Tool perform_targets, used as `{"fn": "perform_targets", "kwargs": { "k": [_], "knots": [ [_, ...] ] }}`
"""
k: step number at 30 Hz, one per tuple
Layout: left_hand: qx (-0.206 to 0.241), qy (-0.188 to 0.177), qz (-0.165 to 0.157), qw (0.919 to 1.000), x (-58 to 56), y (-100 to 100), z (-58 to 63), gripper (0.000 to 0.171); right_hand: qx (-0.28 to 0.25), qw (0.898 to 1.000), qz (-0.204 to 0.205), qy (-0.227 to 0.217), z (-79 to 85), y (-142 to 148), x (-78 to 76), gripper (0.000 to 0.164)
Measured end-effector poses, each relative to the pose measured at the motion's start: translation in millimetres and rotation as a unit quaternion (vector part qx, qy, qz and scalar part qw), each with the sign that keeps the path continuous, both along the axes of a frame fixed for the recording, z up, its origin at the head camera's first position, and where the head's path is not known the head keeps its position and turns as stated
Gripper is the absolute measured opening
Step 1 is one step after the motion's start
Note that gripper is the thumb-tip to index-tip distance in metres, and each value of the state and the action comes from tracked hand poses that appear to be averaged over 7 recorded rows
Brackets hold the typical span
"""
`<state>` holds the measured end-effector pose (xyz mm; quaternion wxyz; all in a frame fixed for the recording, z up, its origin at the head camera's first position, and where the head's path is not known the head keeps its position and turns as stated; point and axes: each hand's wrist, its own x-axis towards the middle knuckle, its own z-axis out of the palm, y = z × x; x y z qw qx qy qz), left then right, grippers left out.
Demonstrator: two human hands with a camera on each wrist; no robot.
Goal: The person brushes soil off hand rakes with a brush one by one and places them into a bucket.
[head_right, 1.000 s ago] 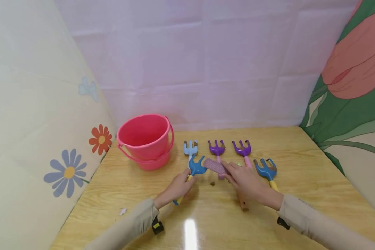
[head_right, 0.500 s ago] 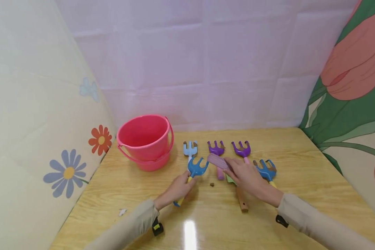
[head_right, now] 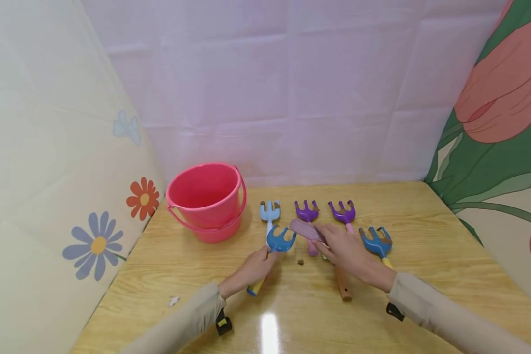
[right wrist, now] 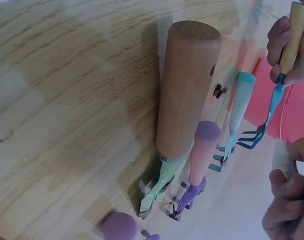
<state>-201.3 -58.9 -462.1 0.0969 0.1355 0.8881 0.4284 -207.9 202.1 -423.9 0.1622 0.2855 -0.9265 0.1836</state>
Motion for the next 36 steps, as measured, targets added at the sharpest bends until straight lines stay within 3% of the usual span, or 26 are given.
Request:
{"fn": "perform_targets", "kwargs": {
  "k": [10,16,25,36],
  "knots": [
    [-0.003,0.003,-0.011,0.9999,0.6,-1.1,2.1,0.034,0.014,1.000,0.009,0.000,3.7,-12.2,-5.8,0.046],
    [-0.006,0.020,-0.035,0.9992,1.5,-1.0,0.7,0.030,0.020,0.999,0.034,0.003,5.2,-18.5,-7.9,0.046],
    [0.000,0.033,-0.033,0.9989,1.5,2.3,2.4,0.026,0.010,0.997,0.070,0.036,6.1,-28.7,-11.3,0.041],
    [-0.029,0.058,-0.034,0.9973,4.2,4.7,6.7,0.025,0.039,0.999,0.001,0.004,8.7,-17.7,-25.2,0.042]
  ]
}}
